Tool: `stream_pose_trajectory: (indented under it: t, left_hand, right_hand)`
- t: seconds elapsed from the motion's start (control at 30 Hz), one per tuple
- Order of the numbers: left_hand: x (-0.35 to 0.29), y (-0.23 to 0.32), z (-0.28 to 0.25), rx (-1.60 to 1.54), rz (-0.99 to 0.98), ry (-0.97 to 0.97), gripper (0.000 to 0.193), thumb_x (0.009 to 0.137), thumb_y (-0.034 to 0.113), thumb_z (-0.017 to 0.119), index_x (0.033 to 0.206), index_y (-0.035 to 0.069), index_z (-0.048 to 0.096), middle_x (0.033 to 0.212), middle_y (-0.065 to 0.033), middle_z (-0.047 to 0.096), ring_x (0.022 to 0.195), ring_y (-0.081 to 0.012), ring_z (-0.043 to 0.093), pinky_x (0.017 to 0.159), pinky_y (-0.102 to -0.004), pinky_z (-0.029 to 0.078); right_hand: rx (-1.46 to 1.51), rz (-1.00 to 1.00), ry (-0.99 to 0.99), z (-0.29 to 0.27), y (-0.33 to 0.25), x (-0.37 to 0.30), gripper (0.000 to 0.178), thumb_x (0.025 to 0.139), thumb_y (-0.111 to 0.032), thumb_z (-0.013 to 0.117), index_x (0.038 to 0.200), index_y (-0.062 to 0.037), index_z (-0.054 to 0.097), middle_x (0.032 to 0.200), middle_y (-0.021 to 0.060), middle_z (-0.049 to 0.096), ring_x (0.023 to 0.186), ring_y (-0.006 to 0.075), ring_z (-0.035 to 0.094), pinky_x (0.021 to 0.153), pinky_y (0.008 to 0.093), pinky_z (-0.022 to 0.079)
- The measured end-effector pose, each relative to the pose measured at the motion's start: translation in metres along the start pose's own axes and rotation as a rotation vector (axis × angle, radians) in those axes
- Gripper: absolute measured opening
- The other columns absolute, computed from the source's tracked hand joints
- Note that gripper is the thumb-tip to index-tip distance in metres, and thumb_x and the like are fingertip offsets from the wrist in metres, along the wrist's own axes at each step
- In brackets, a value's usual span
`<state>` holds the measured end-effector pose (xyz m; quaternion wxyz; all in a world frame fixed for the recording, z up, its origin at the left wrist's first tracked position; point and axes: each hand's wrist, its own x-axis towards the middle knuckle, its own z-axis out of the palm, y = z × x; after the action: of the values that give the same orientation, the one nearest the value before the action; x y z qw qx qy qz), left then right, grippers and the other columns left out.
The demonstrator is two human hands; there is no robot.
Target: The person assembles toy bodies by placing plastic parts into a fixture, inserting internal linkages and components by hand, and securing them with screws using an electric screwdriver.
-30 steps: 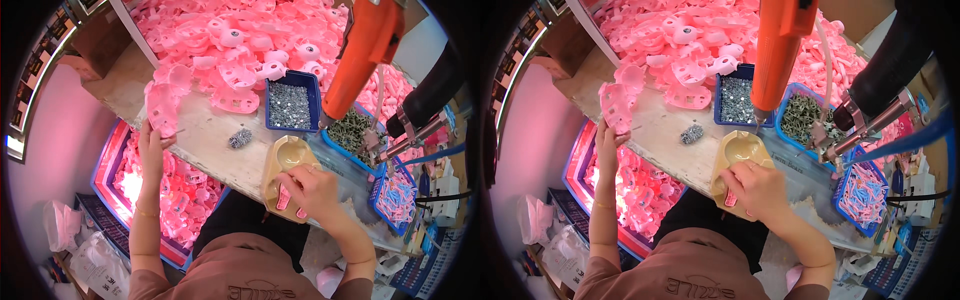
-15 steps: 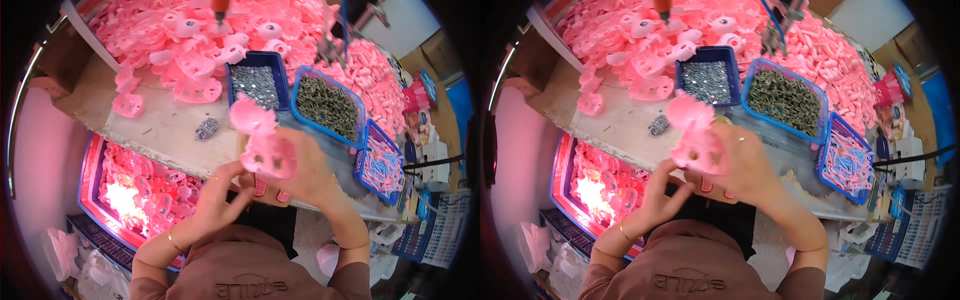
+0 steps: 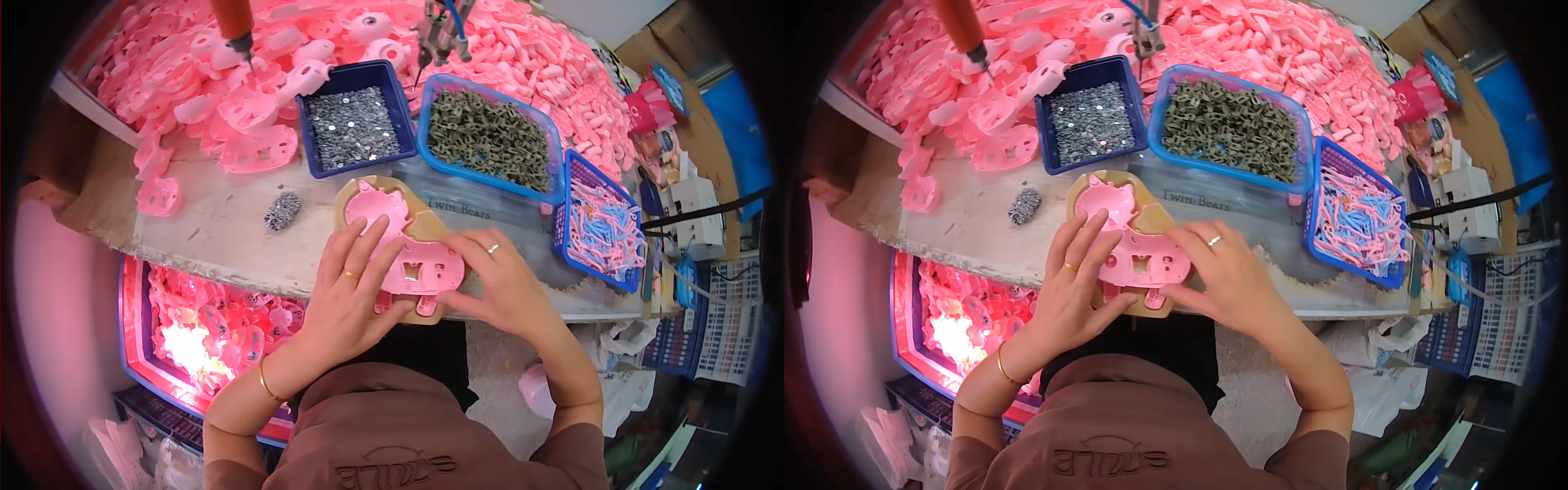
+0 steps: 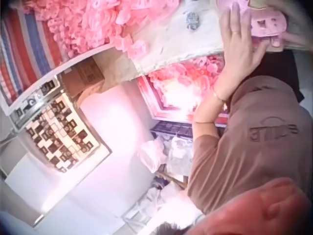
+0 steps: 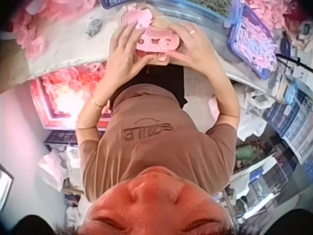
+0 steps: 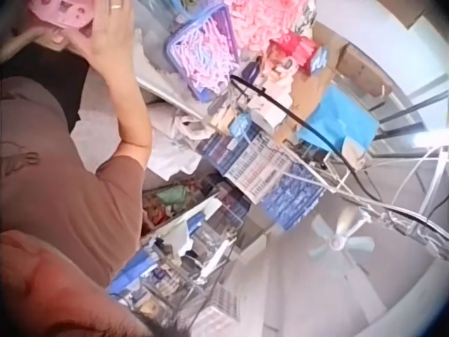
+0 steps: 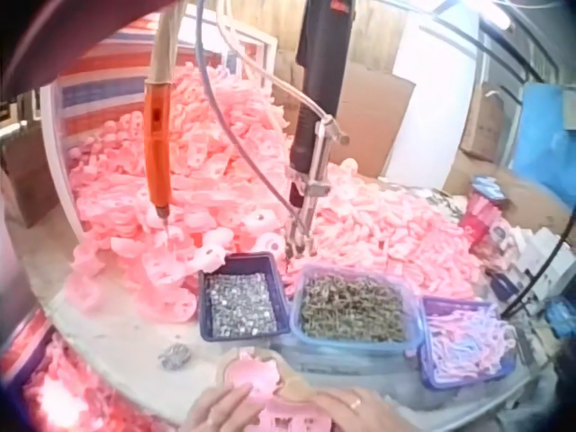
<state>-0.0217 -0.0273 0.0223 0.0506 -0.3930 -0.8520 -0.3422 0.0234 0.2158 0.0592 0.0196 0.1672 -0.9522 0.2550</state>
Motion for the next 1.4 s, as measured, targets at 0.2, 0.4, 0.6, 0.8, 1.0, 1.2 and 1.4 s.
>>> stream_pose_trajectory:
  t: [0.2, 0.4, 0.6, 0.8, 1.0, 1.2, 1.4]
  left_hand:
    - [0.017, 0.008, 0.013, 0.131, 0.054, -0.087, 0.072, 0.078, 0.038, 0.077, 0.137, 0.004, 0.051, 0.151, -0.0158, 0.041, 0.141, -0.0388, 0.034, 0.116, -0.0547, 0.026]
    - [0.016, 0.008, 0.016, 0.149, 0.052, -0.107, 0.073, 0.078, 0.042, 0.077, 0.135, 0.004, 0.052, 0.149, -0.0146, 0.043, 0.140, -0.0365, 0.036, 0.116, -0.0541, 0.026]
    - [0.017, 0.011, 0.016, 0.206, 0.046, -0.123, 0.073, 0.078, 0.043, 0.077, 0.135, 0.005, 0.052, 0.148, -0.0143, 0.044, 0.139, -0.0352, 0.037, 0.116, -0.0535, 0.026]
    - [0.021, 0.014, 0.015, 0.214, 0.064, -0.146, 0.072, 0.080, 0.043, 0.076, 0.136, 0.005, 0.052, 0.148, -0.0143, 0.044, 0.139, -0.0343, 0.038, 0.116, -0.0527, 0.026]
    - [0.023, 0.012, 0.011, 0.190, 0.051, -0.171, 0.078, 0.077, 0.043, 0.078, 0.139, 0.005, 0.050, 0.150, -0.0141, 0.043, 0.139, -0.0356, 0.038, 0.116, -0.0521, 0.026]
    - [0.021, 0.016, 0.008, 0.217, 0.036, -0.223, 0.080, 0.076, 0.045, 0.079, 0.139, 0.005, 0.050, 0.151, -0.0142, 0.043, 0.140, -0.0343, 0.038, 0.116, -0.0531, 0.025]
    - [0.021, 0.014, 0.011, 0.209, 0.062, -0.206, 0.074, 0.080, 0.050, 0.074, 0.135, 0.004, 0.053, 0.148, -0.0142, 0.045, 0.138, -0.0326, 0.039, 0.115, -0.0551, 0.027]
  right_hand:
    - [-0.078, -0.055, 0.053, 0.007, 0.010, -0.001, 0.068, 0.072, -0.042, 0.080, 0.123, -0.0022, 0.060, 0.115, 0.0120, 0.060, 0.105, 0.0315, 0.057, 0.088, 0.0439, 0.045]
    - [-0.117, -0.083, 0.106, 0.009, 0.007, -0.001, 0.070, 0.066, -0.045, 0.082, 0.121, -0.0061, 0.063, 0.112, 0.0071, 0.061, 0.100, 0.0278, 0.057, 0.084, 0.0394, 0.044]
    - [-0.221, -0.070, 0.106, 0.012, 0.003, -0.004, 0.065, 0.069, -0.043, 0.081, 0.120, -0.0067, 0.063, 0.110, 0.0067, 0.061, 0.098, 0.0263, 0.058, 0.081, 0.0397, 0.043]
    - [-0.264, -0.050, 0.113, 0.018, -0.001, -0.008, 0.064, 0.071, -0.037, 0.080, 0.122, -0.0020, 0.059, 0.104, 0.0082, 0.059, 0.099, 0.0251, 0.057, 0.081, 0.0380, 0.042]
    - [-0.070, -0.017, 0.032, 0.008, 0.012, -0.001, 0.054, 0.078, -0.035, 0.078, 0.119, -0.0030, 0.063, 0.102, 0.0100, 0.062, 0.094, 0.0285, 0.060, 0.079, 0.0395, 0.046]
    - [-0.130, 0.205, 0.283, -0.034, 0.110, 0.061, 0.017, 0.085, -0.021, 0.070, 0.096, -0.0076, 0.070, 0.090, 0.0116, 0.069, 0.083, 0.0311, 0.067, 0.074, 0.0434, 0.053]
    - [-0.380, 0.435, 0.156, -0.021, 0.142, 0.101, 0.021, 0.081, -0.024, 0.075, 0.093, -0.0082, 0.072, 0.086, 0.0112, 0.071, 0.082, 0.0321, 0.069, 0.073, 0.0446, 0.053]
